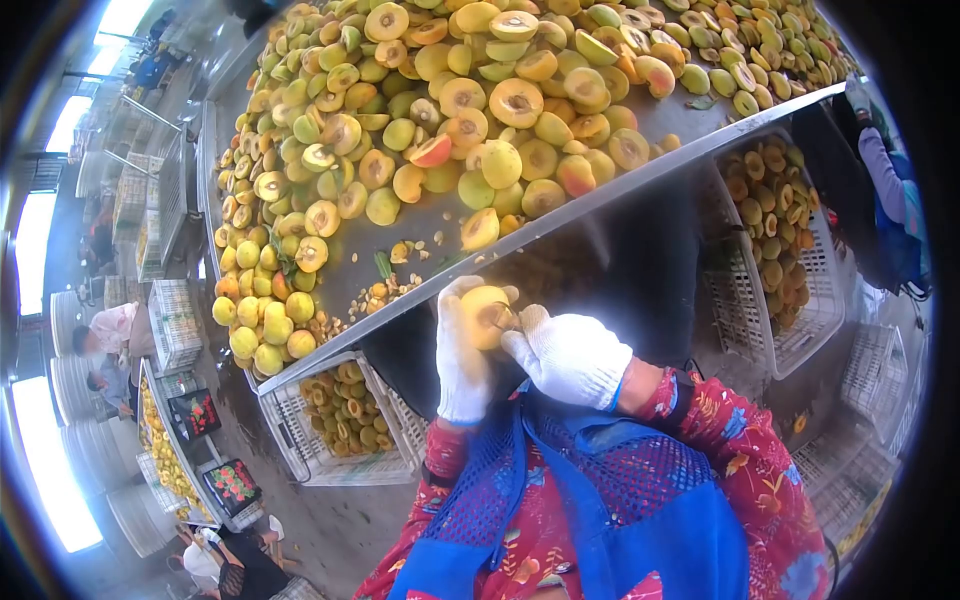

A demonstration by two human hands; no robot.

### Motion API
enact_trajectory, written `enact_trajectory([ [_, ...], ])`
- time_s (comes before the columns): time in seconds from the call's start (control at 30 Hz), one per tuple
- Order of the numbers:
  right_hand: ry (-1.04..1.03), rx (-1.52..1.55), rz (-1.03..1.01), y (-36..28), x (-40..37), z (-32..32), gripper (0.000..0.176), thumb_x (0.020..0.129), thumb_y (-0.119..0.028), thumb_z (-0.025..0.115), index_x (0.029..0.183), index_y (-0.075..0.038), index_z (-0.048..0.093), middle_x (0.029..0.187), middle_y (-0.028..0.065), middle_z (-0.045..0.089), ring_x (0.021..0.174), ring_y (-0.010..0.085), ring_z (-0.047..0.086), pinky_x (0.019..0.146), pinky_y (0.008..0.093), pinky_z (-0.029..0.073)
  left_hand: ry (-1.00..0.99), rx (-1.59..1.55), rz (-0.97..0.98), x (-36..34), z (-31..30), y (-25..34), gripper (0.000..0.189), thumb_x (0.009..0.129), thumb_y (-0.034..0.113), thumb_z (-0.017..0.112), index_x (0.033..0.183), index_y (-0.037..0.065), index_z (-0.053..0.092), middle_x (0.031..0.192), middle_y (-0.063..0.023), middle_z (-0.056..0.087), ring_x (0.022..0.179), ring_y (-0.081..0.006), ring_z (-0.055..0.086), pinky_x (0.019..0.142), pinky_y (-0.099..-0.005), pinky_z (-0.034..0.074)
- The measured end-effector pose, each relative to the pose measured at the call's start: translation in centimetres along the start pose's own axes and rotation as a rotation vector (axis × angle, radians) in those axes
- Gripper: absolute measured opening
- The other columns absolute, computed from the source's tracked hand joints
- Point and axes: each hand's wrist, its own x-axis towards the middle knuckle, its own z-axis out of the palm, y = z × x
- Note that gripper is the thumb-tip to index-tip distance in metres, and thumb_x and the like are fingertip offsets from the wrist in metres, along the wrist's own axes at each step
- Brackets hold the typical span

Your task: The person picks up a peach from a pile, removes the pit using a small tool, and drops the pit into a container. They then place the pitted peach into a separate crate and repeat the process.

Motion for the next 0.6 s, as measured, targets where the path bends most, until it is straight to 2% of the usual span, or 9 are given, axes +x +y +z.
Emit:
enact_trajectory([
  [0.13,0.004,0.146,-0.014,0.4,0.1,0.9,0.032,0.103,-0.028,0.053,0.099,0.003,0.062,0.073,0.0224,0.063,0.058,0.0406,0.063,0.053,0.0484,0.05,0.063,0.283,0.069,-0.1,0.3,0.1,0.044,0.111,0.043,0.037,0.125,0.004,0.051,0.101,-0.0147,0.067,0.083,-0.0194,0.064,0.078,-0.0328,0.054],
  [0.23,0.201,-0.003,-0.467,2.0,1.1,2.3,0.033,0.105,-0.033,0.052,0.094,-0.003,0.062,0.063,0.0135,0.06,0.046,0.0304,0.057,0.044,0.0403,0.047,0.148,0.47,0.122,-0.1,0.8,-0.3,0.04,0.111,0.039,0.039,0.123,0.003,0.053,0.095,-0.0128,0.068,0.08,-0.0189,0.065,0.076,-0.0329,0.054],
  [0.33,-0.492,1.095,0.527,-0.2,0.6,-1.8,0.041,0.108,-0.044,0.046,0.091,-0.007,0.054,0.057,0.0047,0.049,0.038,0.0199,0.045,0.038,0.0338,0.04,0.194,0.669,0.251,-0.4,1.0,-0.6,0.038,0.11,0.036,0.04,0.121,0.003,0.055,0.092,-0.0123,0.069,0.081,-0.0182,0.066,0.076,-0.0327,0.054],
  [0.37,-0.497,1.215,0.547,-0.4,0.6,-1.7,0.044,0.109,-0.047,0.042,0.089,-0.009,0.051,0.056,-0.0027,0.042,0.036,0.0065,0.035,0.032,0.0238,0.029,0.187,0.725,0.307,-0.3,1.1,-0.6,0.038,0.11,0.036,0.04,0.121,0.003,0.055,0.092,-0.0125,0.069,0.082,-0.018,0.067,0.077,-0.0327,0.054],
  [0.4,-0.542,1.326,0.558,-0.2,0.6,-1.7,0.044,0.109,-0.047,0.041,0.089,-0.009,0.051,0.055,-0.0025,0.041,0.036,0.007,0.035,0.032,0.0245,0.029,0.18,0.781,0.365,-0.3,1.1,-0.5,0.038,0.11,0.036,0.04,0.121,0.004,0.056,0.093,-0.0126,0.069,0.084,-0.0178,0.067,0.077,-0.0328,0.054],
  [0.47,-0.631,1.548,0.573,0.8,0.7,-1.5,0.044,0.11,-0.046,0.04,0.09,-0.008,0.051,0.054,-0.0021,0.04,0.034,0.008,0.034,0.03,0.0259,0.029,0.115,0.672,0.293,0.0,0.4,-0.6,0.037,0.11,0.035,0.04,0.12,0.004,0.056,0.093,-0.0118,0.069,0.085,-0.0183,0.068,0.078,-0.0326,0.054],
  [0.5,-0.748,1.765,0.594,2.2,0.8,-0.9,0.044,0.108,-0.048,0.046,0.089,-0.009,0.056,0.057,-0.0037,0.041,0.037,0.0064,0.032,0.034,0.0236,0.027,0.084,0.621,0.253,0.1,0.1,-0.5,0.037,0.11,0.035,0.04,0.12,0.004,0.056,0.093,-0.0114,0.07,0.086,-0.0186,0.068,0.079,-0.0324,0.054],
  [0.53,-0.895,1.994,0.592,3.2,1.0,-0.3,0.045,0.109,-0.048,0.042,0.095,-0.007,0.056,0.058,-0.0032,0.042,0.036,0.0069,0.032,0.033,0.0238,0.027,0.063,0.519,0.185,0.2,0.1,-0.3,0.036,0.111,0.034,0.04,0.12,0.004,0.056,0.094,-0.011,0.07,0.086,-0.0188,0.068,0.079,-0.0325,0.055],
  [0.6,-0.923,2.112,0.62,3.9,1.1,0.5,0.047,0.109,-0.048,0.04,0.098,-0.006,0.058,0.057,-0.0033,0.042,0.036,0.0074,0.033,0.032,0.0244,0.028,0.04,0.31,0.061,0.6,0.4,0.1,0.035,0.111,0.033,0.039,0.119,0.004,0.056,0.094,-0.0103,0.07,0.086,-0.0191,0.068,0.08,-0.0326,0.055],
])
